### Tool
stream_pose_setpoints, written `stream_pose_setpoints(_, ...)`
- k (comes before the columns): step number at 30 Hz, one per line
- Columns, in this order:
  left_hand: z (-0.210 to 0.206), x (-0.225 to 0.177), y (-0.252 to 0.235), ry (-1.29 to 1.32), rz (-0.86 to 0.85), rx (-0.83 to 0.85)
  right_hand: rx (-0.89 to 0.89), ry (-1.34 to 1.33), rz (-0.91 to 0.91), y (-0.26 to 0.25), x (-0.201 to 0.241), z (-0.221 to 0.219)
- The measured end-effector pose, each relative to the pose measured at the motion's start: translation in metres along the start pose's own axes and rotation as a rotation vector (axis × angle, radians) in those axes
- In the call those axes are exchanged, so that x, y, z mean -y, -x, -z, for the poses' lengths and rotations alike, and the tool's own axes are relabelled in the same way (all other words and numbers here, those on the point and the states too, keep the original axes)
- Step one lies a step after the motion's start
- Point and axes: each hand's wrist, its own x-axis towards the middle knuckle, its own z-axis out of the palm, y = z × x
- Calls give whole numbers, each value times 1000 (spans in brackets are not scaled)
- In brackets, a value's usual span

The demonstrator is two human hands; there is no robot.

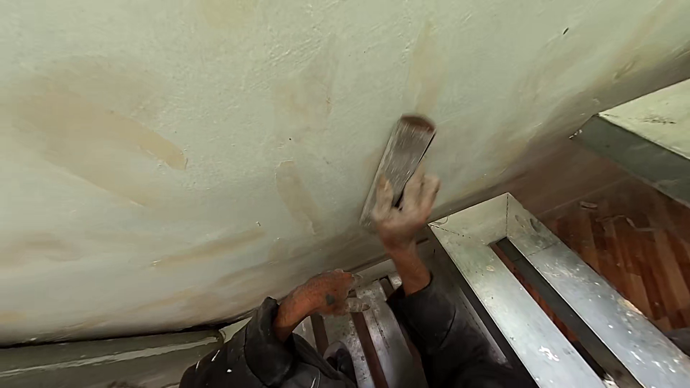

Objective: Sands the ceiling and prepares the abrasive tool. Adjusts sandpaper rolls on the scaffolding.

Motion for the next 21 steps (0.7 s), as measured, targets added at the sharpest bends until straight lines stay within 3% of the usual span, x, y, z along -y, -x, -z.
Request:
stream_pose_setpoints(3, -5, 2, 1, 46, -56, -8, 123, -6, -19, -88, 29, 18)
stream_pose_setpoints(5, -4, 2, 4, 49, -28, -17, 145, -34, -45, -102, 37, 19)
stream_pose_setpoints(10, -5, 6, -6, 7, -25, -35, -7, -34, -36, 40, -7, -5)
stream_pose_setpoints(11, -4, 6, -4, 6, -32, -36, -8, -21, -12, 34, -9, -4)
stream_pose_setpoints(13, -4, 1, -1, 4, -48, -33, 26, 51, 14, -27, -1, 7)
stream_pose_setpoints(16, -5, -3, 5, 18, -53, -21, 116, 14, -106, -96, 26, 19)
stream_pose_setpoints(18, -1, -8, 5, -6, -4, -5, 44, 12, -115, -50, 22, 10)
stream_pose_setpoints(21, -7, -3, -5, -26, -37, -14, -9, -29, -69, 75, -1, -11)
